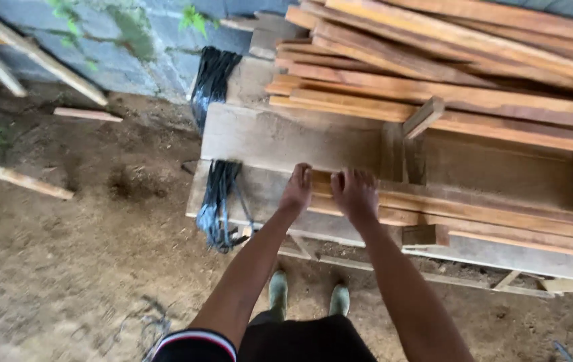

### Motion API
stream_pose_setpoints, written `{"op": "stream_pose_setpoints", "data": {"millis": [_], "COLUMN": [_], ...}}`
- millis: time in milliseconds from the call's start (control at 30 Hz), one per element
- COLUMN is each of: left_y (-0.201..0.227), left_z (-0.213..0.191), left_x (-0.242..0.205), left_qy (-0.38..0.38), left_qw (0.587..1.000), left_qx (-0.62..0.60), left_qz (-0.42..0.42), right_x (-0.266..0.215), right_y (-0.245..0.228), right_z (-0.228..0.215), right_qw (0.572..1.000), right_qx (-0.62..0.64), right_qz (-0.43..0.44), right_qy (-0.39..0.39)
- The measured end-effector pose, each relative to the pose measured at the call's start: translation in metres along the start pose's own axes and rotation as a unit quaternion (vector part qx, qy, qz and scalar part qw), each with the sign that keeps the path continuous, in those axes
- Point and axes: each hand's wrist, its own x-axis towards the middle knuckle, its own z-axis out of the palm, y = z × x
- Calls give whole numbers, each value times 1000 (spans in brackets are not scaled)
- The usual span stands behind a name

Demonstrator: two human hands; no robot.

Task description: The person aligns wooden planks on a platform and then wraps a black strap around the bundle, pulling it tight and securing it by hand.

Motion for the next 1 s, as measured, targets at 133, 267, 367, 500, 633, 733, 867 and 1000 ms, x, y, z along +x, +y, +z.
{"op": "stream_pose_setpoints", "data": {"millis": [133,267,367,500,633,733,867,1000], "left_y": [-21,-168,-57,-157,-159,-222,-249,-118], "left_z": [2,3,-64,-83,-96,-81,-83,-105], "left_x": [18,83,-19,-19,-6,24,41,-22], "left_qy": [-39,80,140,231,152,141,70,90], "left_qw": [997,870,952,786,883,878,900,878], "left_qx": [-61,396,266,561,419,437,384,458], "left_qz": [14,282,-60,116,-145,-138,-194,107], "right_x": [10,5,0,-6,0,3,3,0], "right_y": [-13,-5,0,-1,0,-4,-8,-1], "right_z": [-27,-12,-2,0,-3,-9,-13,-1], "right_qw": [1000,999,999,1000,999,999,1000,999], "right_qx": [6,20,17,-2,-14,1,-1,-14], "right_qz": [14,-18,-13,-13,-22,-21,-19,-19], "right_qy": [17,42,36,26,37,28,23,30]}}
